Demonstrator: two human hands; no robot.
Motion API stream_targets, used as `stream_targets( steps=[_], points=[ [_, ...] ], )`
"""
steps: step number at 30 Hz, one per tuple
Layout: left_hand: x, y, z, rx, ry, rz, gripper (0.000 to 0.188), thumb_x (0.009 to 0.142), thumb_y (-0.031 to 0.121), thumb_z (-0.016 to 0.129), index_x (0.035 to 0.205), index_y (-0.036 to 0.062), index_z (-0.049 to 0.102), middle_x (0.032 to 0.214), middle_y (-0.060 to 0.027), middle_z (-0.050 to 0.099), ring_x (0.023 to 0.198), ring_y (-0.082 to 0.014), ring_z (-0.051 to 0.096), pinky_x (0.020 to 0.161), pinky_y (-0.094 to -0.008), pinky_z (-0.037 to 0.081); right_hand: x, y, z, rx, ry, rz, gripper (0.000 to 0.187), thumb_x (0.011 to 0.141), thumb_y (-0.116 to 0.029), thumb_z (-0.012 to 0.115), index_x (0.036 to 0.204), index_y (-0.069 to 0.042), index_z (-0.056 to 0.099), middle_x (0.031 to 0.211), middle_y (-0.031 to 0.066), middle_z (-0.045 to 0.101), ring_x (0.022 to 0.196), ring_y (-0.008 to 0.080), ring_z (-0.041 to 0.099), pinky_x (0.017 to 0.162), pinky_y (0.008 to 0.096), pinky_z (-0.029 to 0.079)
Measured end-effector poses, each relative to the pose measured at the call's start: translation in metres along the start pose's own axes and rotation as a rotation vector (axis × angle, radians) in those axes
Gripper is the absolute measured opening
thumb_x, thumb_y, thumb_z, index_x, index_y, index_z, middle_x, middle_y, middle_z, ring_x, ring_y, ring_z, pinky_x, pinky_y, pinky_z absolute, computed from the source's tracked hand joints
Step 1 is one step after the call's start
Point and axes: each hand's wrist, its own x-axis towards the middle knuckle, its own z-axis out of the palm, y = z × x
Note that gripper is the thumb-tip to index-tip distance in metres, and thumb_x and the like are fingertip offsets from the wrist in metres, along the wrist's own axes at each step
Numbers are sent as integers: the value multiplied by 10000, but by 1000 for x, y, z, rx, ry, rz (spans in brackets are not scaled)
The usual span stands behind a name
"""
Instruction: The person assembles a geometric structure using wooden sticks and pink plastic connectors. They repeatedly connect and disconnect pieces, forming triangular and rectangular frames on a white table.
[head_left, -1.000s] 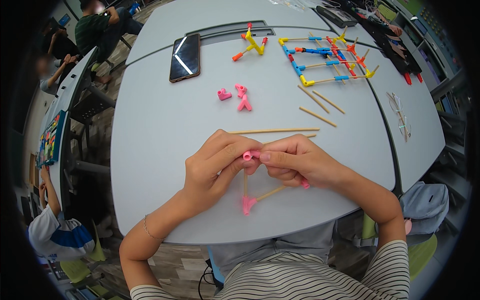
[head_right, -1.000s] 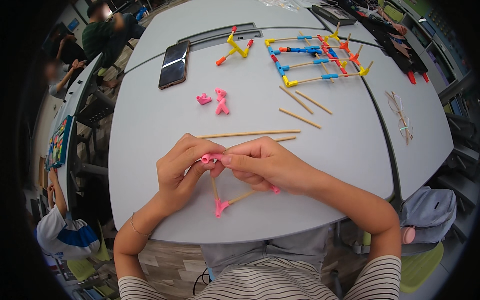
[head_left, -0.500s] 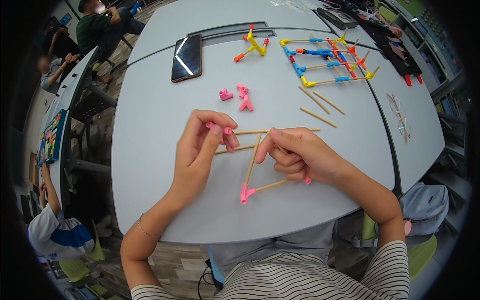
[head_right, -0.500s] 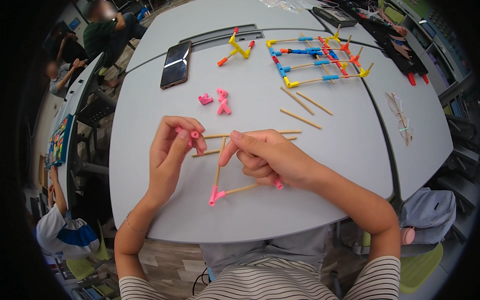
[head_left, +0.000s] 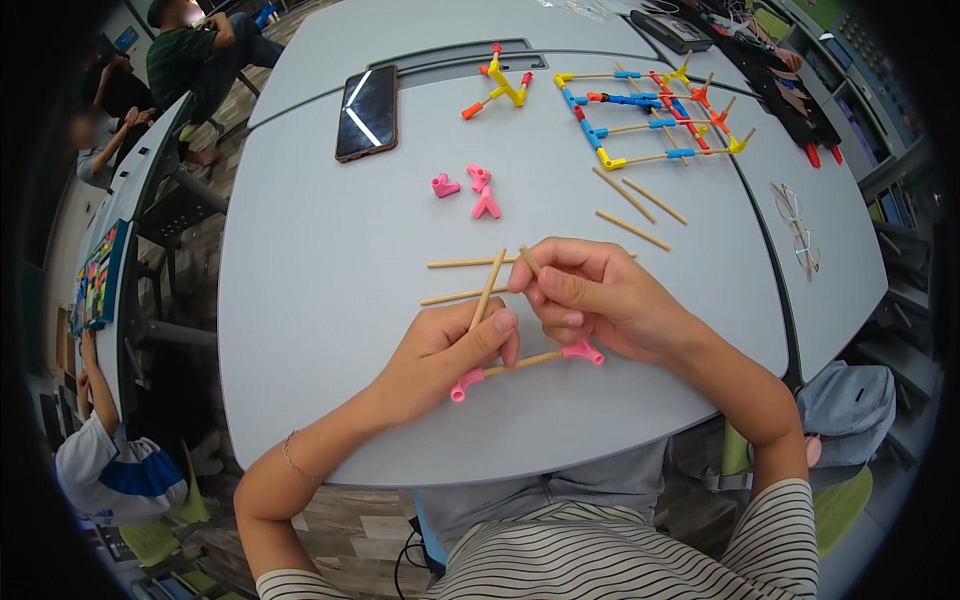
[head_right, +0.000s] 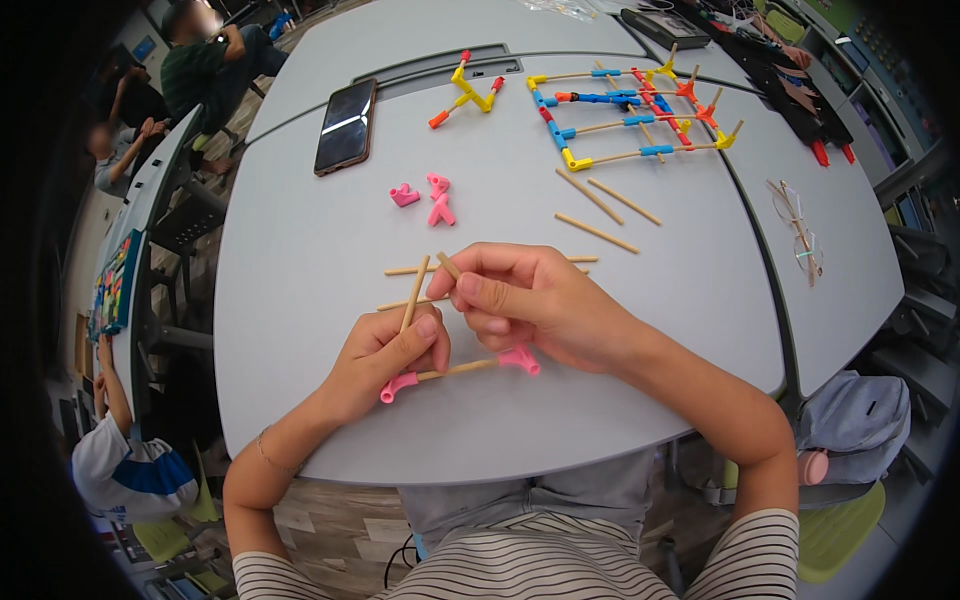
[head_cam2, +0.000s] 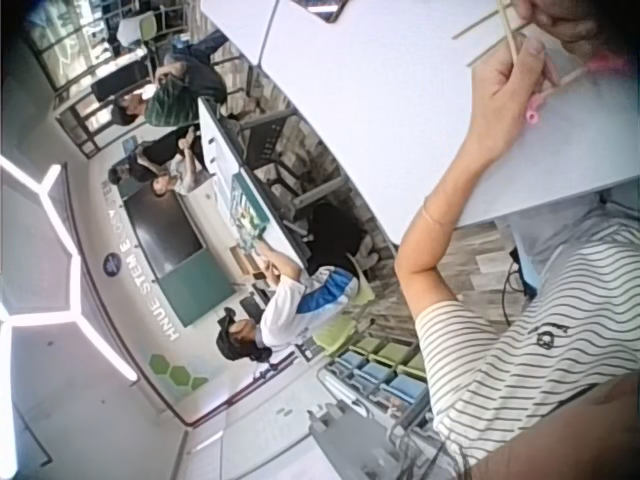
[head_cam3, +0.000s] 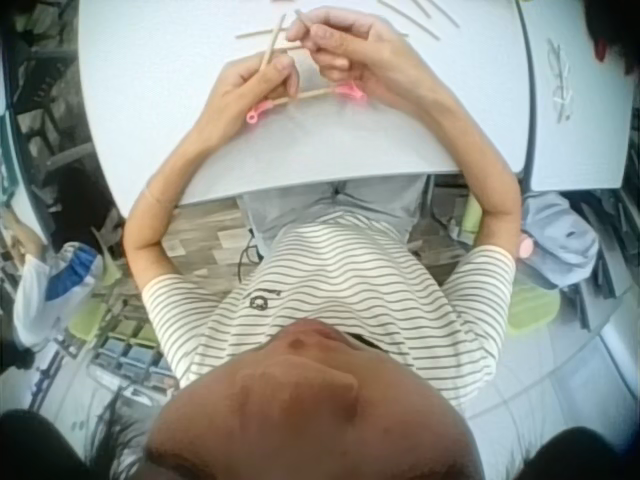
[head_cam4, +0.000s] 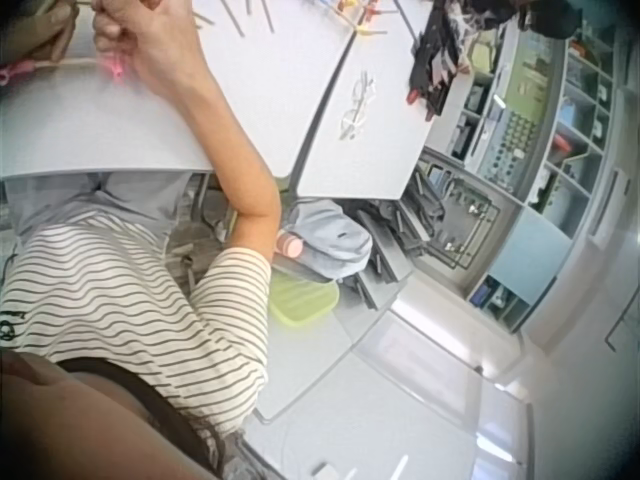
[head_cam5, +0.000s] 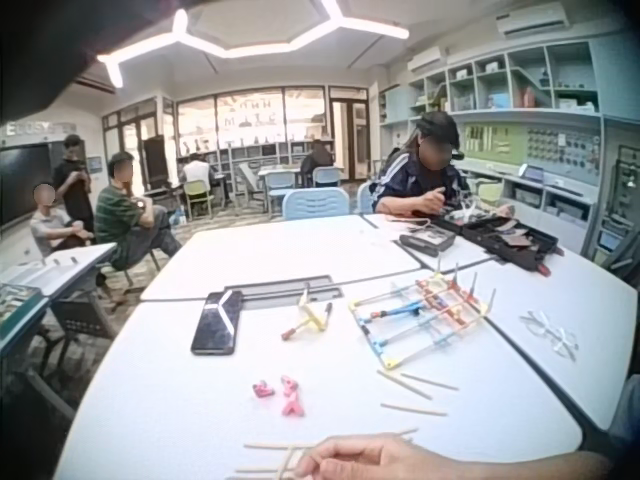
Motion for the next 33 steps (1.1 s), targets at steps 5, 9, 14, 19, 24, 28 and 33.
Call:
stream_targets(
  steps=[5,9,14,19,24,28,33],
  points=[
    [2,-4,4,26,-49,11,438,1062,393,479,798,63,595,648,43,445,549,-41,397,516,-221,336,-10,-12,12,79,64,52,297,1061,-304,511,1168,-42,602,775,-10,483,537,18,348,425,189,274],
    [2,-2,2,67,-78,-13,450,1060,399,483,776,67,593,641,39,458,552,-44,408,517,-225,343,-11,-11,7,37,104,-13,278,1064,-314,503,1122,-55,587,765,-13,495,575,27,383,504,197,331],
    [0,3,1,76,-170,-56,425,1078,336,453,784,58,581,697,45,460,578,-32,367,537,-211,318,-5,-16,4,-244,93,58,269,1047,-315,547,1065,-49,579,817,-6,559,679,40,465,644,223,409],
    [2,0,4,61,-176,-18,423,1059,407,484,817,76,588,689,35,494,590,-48,430,546,-229,373,-8,-10,14,-345,110,-26,208,1015,-234,613,1026,-27,588,866,10,614,751,55,540,663,226,439],
    [8,-5,-3,-274,-41,-15,410,1059,413,465,878,59,566,720,32,484,615,-64,376,582,-228,330,-5,-19,5,-385,299,-87,256,1010,-307,617,938,-66,570,749,-9,588,643,38,465,579,204,369],
    [11,-7,-8,-359,-42,-63,385,1051,372,487,855,50,565,745,9,502,622,-88,359,589,-249,320,-2,-16,3,-398,361,-97,318,1004,-350,621,839,-89,546,677,-23,543,594,33,407,532,212,318],
    [8,-8,-1,-314,-32,-92,357,1038,380,522,844,95,616,812,51,549,682,-28,370,608,-194,304,-3,-17,4,-617,363,-99,431,990,-390,634,699,-98,511,612,-38,491,557,38,369,506,237,286]
  ],
)
